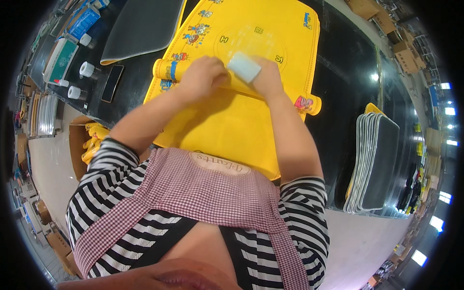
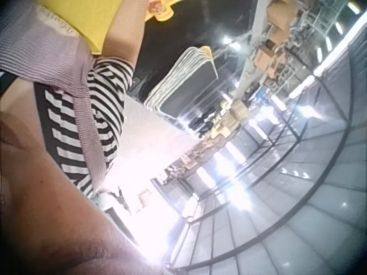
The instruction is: The person rolls up a yellow mat with a black surface and secures it with tape. They repeat this process for several mats, placing the rolled items into a cardboard box.
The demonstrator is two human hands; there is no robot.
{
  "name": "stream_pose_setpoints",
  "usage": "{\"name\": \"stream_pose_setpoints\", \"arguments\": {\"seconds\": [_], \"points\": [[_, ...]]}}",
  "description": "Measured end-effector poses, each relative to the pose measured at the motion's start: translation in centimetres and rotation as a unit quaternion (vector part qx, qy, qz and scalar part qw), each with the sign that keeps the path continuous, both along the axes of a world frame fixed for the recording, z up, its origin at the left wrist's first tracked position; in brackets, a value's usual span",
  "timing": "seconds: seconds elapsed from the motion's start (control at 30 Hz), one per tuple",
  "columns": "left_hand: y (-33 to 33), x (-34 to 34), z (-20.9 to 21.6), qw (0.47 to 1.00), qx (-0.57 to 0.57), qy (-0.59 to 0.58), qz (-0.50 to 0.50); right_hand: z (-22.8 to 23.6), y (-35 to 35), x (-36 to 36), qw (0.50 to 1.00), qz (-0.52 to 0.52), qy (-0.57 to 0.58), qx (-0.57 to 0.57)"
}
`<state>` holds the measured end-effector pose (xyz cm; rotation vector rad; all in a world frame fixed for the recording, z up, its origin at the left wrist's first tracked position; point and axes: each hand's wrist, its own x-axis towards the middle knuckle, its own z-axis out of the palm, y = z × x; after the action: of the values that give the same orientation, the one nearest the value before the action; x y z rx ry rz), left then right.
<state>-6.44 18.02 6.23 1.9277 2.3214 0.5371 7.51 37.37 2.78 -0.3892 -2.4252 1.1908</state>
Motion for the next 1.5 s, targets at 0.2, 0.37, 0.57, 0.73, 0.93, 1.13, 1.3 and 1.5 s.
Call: {"name": "stream_pose_setpoints", "arguments": {"seconds": [0.2, 0.37, 0.57, 0.73, 0.93, 1.13, 1.3, 1.5], "points": [[1.5, 0.6, -4.2, 0.981, 0.163, 0.108, 0.009, -0.6, 6.7, -5.0, 0.999, -0.021, 0.036, 0.009], [5.4, -3.1, 0.0, 0.995, -0.052, 0.076, 0.034, 2.9, 2.3, -1.9, 1.0, -0.006, 0.013, -0.012], [8.9, -7.3, -3.4, 0.994, -0.031, 0.088, -0.049, -0.7, -0.1, 0.5, 0.977, 0.067, 0.087, 0.182], [1.1, 0.0, -0.3, 0.993, -0.09, -0.002, -0.074, -0.5, -6.0, 7.3, 0.956, 0.087, 0.085, 0.267], [-4.5, 3.9, 0.9, 0.983, -0.153, -0.052, -0.091, -0.5, -11.8, 13.1, 0.966, 0.119, 0.077, 0.218], [-0.6, -0.6, 0.9, 0.997, -0.038, 0.064, 0.037, 0.4, -6.3, 7.1, 0.988, 0.049, 0.082, 0.122], [-1.7, 2.4, 0.6, 0.997, -0.035, 0.055, 0.044, 1.6, 0.9, -0.3, 1.0, 0.022, 0.002, -0.003], [1.4, 0.7, -3.7, 0.987, 0.112, 0.115, 0.027, 1.2, 6.2, -4.5, 0.997, 0.004, 0.044, 0.067]]}}
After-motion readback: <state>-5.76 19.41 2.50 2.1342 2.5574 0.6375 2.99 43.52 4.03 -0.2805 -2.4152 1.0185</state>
